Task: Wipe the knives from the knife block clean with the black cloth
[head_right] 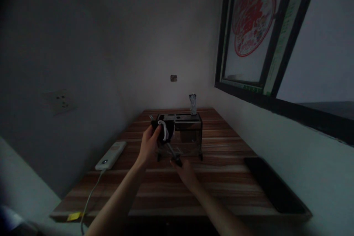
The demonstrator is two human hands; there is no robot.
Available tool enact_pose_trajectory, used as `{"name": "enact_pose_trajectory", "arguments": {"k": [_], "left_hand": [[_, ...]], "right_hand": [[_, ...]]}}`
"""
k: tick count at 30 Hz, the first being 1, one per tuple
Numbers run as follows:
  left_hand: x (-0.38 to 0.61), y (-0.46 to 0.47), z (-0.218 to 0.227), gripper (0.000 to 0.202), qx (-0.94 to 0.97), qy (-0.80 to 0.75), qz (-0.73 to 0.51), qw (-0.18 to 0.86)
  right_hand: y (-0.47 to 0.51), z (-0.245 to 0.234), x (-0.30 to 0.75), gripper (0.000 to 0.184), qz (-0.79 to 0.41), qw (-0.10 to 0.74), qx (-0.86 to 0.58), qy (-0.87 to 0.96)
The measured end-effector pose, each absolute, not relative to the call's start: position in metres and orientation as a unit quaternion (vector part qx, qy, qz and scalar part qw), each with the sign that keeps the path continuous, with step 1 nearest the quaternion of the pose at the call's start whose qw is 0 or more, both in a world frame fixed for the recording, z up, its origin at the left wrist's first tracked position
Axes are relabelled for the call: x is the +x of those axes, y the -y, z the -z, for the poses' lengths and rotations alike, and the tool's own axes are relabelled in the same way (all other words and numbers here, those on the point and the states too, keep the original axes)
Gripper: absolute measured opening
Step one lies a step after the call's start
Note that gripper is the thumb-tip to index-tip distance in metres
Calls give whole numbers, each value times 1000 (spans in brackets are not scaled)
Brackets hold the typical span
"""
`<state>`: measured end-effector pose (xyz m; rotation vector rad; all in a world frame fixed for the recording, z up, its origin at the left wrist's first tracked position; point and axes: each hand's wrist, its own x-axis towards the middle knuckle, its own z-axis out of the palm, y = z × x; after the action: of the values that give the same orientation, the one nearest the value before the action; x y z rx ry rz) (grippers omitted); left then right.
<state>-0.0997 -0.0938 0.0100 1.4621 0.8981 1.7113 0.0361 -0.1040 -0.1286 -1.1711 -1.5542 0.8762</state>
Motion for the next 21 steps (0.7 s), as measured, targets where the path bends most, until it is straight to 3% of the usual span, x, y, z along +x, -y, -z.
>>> {"name": "enact_pose_trajectory", "arguments": {"k": [10, 21], "left_hand": [[-107, 93, -48, 27, 564, -336, -700, 279], [-92, 95, -16, 31, 541, -344, -705, 302]], "right_hand": [[103, 131, 36, 39, -364, 480, -496, 626], [105, 130, 35, 37, -374, 490, -498, 610]]}}
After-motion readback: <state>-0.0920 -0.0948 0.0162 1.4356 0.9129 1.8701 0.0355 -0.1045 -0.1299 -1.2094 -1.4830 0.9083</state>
